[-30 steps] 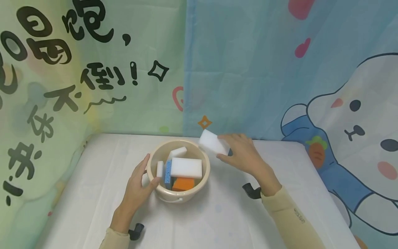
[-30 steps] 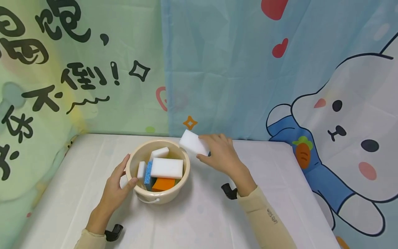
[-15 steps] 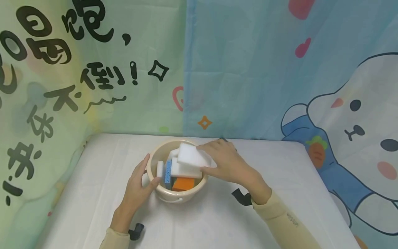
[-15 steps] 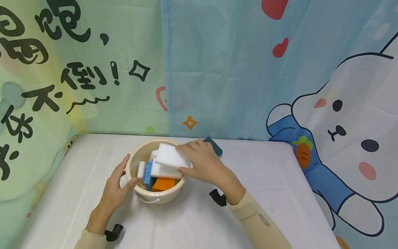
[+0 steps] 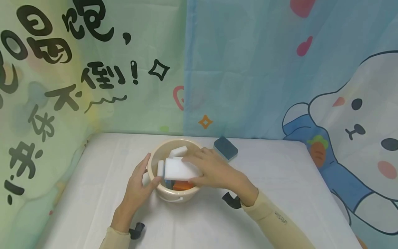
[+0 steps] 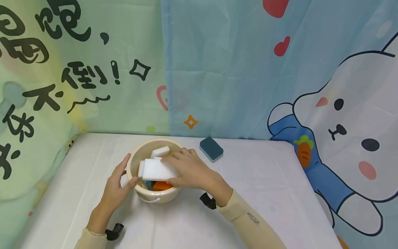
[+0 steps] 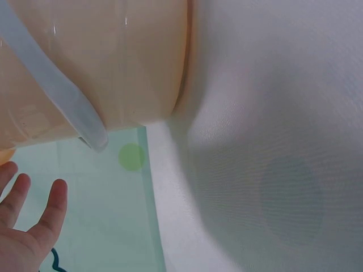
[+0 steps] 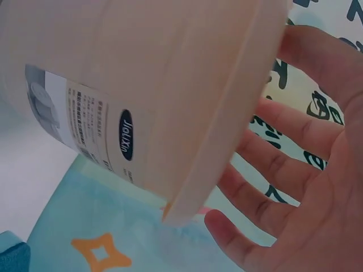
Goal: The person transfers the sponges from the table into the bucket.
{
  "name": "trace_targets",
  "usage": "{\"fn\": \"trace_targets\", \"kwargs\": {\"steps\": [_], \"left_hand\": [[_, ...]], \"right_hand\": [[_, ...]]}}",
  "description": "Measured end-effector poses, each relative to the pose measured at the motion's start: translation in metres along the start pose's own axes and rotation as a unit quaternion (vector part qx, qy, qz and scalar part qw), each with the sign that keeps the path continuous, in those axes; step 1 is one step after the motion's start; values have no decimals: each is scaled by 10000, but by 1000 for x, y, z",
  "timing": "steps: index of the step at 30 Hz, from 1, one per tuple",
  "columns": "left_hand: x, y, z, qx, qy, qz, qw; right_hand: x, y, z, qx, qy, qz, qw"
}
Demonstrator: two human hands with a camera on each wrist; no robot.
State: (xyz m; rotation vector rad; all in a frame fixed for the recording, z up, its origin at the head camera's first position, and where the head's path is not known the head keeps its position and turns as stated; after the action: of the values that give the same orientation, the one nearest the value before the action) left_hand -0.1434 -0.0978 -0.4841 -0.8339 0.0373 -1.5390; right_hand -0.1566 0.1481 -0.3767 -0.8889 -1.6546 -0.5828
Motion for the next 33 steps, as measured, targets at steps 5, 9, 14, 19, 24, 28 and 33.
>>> {"fn": "trace_targets", "kwargs": {"steps": [5, 9, 14, 19, 24, 28, 33], "left_hand": [[0, 0, 0, 0, -30, -10, 10000], [0, 0, 0, 50, -43, -31, 10000], [0, 0, 0, 57, -23, -20, 10000], [0, 0, 1, 54, 9, -21, 10000], [0, 0, 2, 56, 9, -24, 10000], [0, 0, 2, 22, 1, -15, 10000], [0, 0, 2, -24, 1, 7, 10000]], "right_hand": [[-3, -1, 5, 140, -354, -326, 9987], [-3, -2, 10, 235, -700, -451, 9963], [0, -1, 10, 219, -871, -419, 9951], [3, 1, 13, 75, -934, -316, 9951], [6, 1, 19, 69, -1009, -195, 9947], [9, 2, 23, 276, -1079, -101, 9937], [13, 5, 29, 222, -1033, 93, 9944]]}}
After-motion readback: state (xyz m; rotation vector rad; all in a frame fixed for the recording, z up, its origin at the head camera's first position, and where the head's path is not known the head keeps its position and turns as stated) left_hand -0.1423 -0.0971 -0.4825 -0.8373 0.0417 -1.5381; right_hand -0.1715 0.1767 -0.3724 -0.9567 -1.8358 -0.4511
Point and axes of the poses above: each hand's wrist, its own y-axis away from the middle knuckle, its own x-axis out of the back of the hand, z = x × y, the point moved 3 cm from there along -y, towards the middle knuckle, and after that the axes turned 7 degrees about -x, right-handed, at the moved point
